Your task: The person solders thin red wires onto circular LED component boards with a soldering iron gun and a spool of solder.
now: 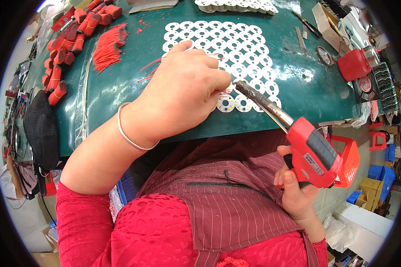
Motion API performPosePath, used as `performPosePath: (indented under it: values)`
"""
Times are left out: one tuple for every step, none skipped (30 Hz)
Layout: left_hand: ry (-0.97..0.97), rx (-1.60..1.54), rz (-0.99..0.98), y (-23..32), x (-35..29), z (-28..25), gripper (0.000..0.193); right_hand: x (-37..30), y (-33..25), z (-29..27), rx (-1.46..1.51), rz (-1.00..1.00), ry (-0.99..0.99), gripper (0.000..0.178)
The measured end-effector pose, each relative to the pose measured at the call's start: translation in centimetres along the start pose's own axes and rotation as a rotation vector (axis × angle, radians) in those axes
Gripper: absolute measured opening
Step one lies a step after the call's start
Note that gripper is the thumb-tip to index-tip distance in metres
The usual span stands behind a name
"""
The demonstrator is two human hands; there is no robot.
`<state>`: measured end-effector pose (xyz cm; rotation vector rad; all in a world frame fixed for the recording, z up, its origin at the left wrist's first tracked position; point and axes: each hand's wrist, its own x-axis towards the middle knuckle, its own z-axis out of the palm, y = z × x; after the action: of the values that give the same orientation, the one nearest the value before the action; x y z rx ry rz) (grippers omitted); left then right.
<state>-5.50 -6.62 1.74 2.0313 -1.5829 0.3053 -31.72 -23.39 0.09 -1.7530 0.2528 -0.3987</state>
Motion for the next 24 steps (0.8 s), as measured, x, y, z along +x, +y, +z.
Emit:
performPosePath:
  values:
    - [-0.012, 0.000, -0.011, 0.00, -0.01, 0.01, 0.011, -0.04, 0.00, -0.06, 0.000, -0.001, 0.000, 0.046]
    - [-0.012, 0.001, -0.010, 0.00, 0.02, 0.04, 0.011, -0.08, 0.00, -0.11, -0.007, 0.002, 0.000, 0.046]
    - [-0.012, 0.006, -0.016, -0.02, 0.03, 0.11, 0.010, -0.12, 0.02, -0.13, -0.014, 0.006, 0.000, 0.046]
    - [-0.012, 0.010, -0.023, -0.03, 0.03, 0.17, 0.010, -0.13, 0.00, -0.08, -0.014, 0.006, 0.000, 0.046]
    - [-0.013, 0.010, -0.023, -0.03, -0.01, 0.22, 0.010, -0.13, -0.03, 0.03, -0.013, 0.004, 0.005, 0.046]
    - [-0.015, 0.008, -0.026, -0.03, -0.07, 0.23, 0.010, -0.14, -0.07, 0.10, -0.012, 0.002, 0.009, 0.046]
    - [-0.018, 0.005, -0.029, -0.03, -0.11, 0.24, 0.009, -0.16, -0.06, 0.11, -0.012, 0.002, 0.009, 0.046]
    - [-0.017, 0.005, -0.029, -0.03, -0.11, 0.21, 0.009, -0.21, -0.05, 0.12, -0.009, 0.008, 0.004, 0.045]
    - [-0.023, 0.009, -0.031, -0.03, -0.09, 0.17, 0.009, -0.25, -0.01, 0.12, -0.005, 0.015, -0.003, 0.044]
    - [-0.029, 0.013, -0.033, -0.02, -0.08, 0.16, 0.008, -0.29, 0.06, 0.08, -0.005, 0.015, -0.003, 0.044]
    - [-0.030, 0.013, -0.033, 0.00, -0.09, 0.18, 0.008, -0.35, 0.16, 0.00, -0.019, 0.008, -0.015, 0.043]
    - [-0.033, 0.015, -0.034, 0.02, -0.10, 0.20, 0.008, -0.41, 0.26, -0.06, -0.033, 0.001, -0.027, 0.043]
    - [-0.036, 0.018, -0.034, 0.03, -0.10, 0.22, 0.008, -0.54, 0.40, -0.12, -0.032, 0.001, -0.027, 0.043]
    - [-0.036, 0.017, -0.034, 0.02, -0.08, 0.22, 0.008, -0.69, 0.57, -0.18, -0.028, 0.003, -0.031, 0.042]
    - [-0.023, 0.022, -0.014, -0.01, -0.06, 0.22, 0.008, -0.76, 0.66, -0.21, -0.023, 0.005, -0.035, 0.042]
    - [-0.010, 0.027, 0.005, -0.03, -0.05, 0.21, 0.008, -0.71, 0.66, -0.21, -0.022, 0.005, -0.035, 0.042]
    - [-0.011, 0.027, 0.005, -0.03, -0.06, 0.19, 0.008, -0.59, 0.64, -0.21, -0.030, -0.008, -0.044, 0.042]
    - [-0.003, 0.029, 0.010, -0.06, -0.04, 0.19, 0.008, -0.45, 0.61, -0.22, -0.040, -0.021, -0.051, 0.042]
    - [0.004, 0.030, 0.016, -0.07, -0.01, 0.19, 0.008, -0.32, 0.43, -0.06, -0.040, -0.021, -0.051, 0.042]
    - [0.004, 0.030, 0.016, -0.09, 0.01, 0.19, 0.008, -0.18, 0.15, 0.24, 0.021, -0.006, -0.003, 0.040]
    - [-0.002, 0.030, 0.015, -0.07, 0.03, 0.17, 0.007, -0.11, 0.01, 0.40, 0.083, 0.008, 0.045, 0.038]
    - [-0.007, 0.030, 0.015, -0.06, 0.05, 0.15, 0.007, -0.11, 0.08, 0.36, 0.083, 0.008, 0.045, 0.038]
    - [-0.007, 0.029, 0.015, -0.05, 0.07, 0.14, 0.007, -0.13, 0.21, 0.28, 0.083, 0.001, 0.030, 0.040]
    - [-0.003, 0.029, 0.019, -0.02, 0.07, 0.14, 0.007, -0.15, 0.28, 0.24, 0.082, -0.005, 0.014, 0.042]
